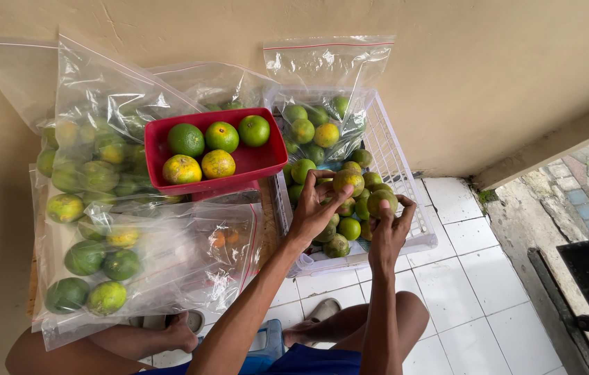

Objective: Picking citrus fruits from a crate, placing them in a tray, and then packing them into plastic zip-lock bags.

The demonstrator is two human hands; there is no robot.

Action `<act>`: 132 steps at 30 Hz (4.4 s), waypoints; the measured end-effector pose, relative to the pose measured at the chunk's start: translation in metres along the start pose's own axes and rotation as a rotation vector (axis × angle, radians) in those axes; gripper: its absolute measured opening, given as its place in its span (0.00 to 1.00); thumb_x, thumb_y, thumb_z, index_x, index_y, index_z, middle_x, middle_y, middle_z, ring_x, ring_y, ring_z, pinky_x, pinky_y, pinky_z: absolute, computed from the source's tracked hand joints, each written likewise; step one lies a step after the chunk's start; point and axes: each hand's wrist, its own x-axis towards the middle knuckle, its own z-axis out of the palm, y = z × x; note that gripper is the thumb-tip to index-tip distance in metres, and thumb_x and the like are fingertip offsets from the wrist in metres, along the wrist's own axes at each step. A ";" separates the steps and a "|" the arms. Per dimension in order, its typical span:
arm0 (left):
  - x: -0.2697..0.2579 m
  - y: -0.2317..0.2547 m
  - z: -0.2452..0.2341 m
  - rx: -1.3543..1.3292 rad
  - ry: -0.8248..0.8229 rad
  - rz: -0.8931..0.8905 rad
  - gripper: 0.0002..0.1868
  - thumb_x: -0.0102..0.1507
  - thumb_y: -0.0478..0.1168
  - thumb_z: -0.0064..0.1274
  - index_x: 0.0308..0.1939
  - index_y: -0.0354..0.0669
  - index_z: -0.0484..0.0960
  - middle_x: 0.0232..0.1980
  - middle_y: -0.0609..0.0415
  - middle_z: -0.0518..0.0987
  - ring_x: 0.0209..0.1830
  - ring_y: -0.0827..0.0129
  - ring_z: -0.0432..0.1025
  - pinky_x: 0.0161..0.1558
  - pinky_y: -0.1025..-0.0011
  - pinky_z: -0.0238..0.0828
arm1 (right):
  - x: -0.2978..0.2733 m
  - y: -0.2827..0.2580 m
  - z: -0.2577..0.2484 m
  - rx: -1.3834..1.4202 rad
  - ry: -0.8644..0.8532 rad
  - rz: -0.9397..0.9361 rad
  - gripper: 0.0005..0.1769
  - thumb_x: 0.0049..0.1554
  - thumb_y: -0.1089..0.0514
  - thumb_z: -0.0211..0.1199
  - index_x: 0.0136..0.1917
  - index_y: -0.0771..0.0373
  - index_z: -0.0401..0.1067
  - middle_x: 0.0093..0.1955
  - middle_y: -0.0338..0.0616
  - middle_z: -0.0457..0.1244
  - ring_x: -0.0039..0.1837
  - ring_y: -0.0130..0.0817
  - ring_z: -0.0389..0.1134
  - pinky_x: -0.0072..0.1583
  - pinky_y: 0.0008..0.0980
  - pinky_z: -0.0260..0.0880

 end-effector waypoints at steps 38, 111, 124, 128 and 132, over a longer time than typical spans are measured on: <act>0.005 -0.010 -0.014 0.458 0.222 0.437 0.36 0.47 0.41 0.70 0.60 0.51 0.81 0.51 0.44 0.81 0.48 0.47 0.79 0.47 0.57 0.76 | 0.001 -0.016 0.019 -1.230 -0.436 0.084 0.30 0.60 0.36 0.60 0.73 0.39 0.64 0.58 0.47 0.66 0.65 0.48 0.66 0.60 0.62 0.72; -0.246 -0.012 -0.178 1.992 0.295 0.585 0.32 0.62 0.68 0.60 0.56 0.49 0.77 0.50 0.54 0.77 0.46 0.64 0.69 0.46 0.64 0.64 | 0.012 -0.174 0.156 -1.401 -0.926 -0.901 0.35 0.78 0.39 0.49 0.34 0.58 0.71 0.22 0.39 0.59 0.29 0.38 0.62 0.37 0.43 0.62; -0.229 -0.040 -0.154 2.101 0.355 0.363 0.33 0.58 0.35 0.59 0.68 0.45 0.69 0.57 0.47 0.75 0.55 0.57 0.70 0.52 0.62 0.68 | 0.020 -0.160 0.125 -1.395 -0.866 -0.930 0.27 0.75 0.35 0.54 0.46 0.52 0.79 0.29 0.45 0.68 0.37 0.52 0.71 0.43 0.48 0.68; -0.226 -0.051 -0.153 2.085 0.290 0.230 0.26 0.48 0.30 0.64 0.52 0.38 0.82 0.44 0.51 0.82 0.46 0.58 0.74 0.42 0.62 0.71 | 0.018 -0.154 0.121 -1.351 -0.871 -0.901 0.25 0.74 0.35 0.57 0.45 0.53 0.78 0.30 0.45 0.68 0.38 0.52 0.70 0.42 0.49 0.67; -0.224 -0.047 -0.137 1.742 0.215 0.126 0.22 0.58 0.24 0.55 0.57 0.35 0.77 0.59 0.43 0.77 0.46 0.52 0.75 0.42 0.53 0.72 | 0.016 -0.151 0.119 -1.330 -0.875 -0.944 0.24 0.73 0.37 0.58 0.46 0.55 0.79 0.32 0.44 0.69 0.37 0.49 0.72 0.39 0.47 0.67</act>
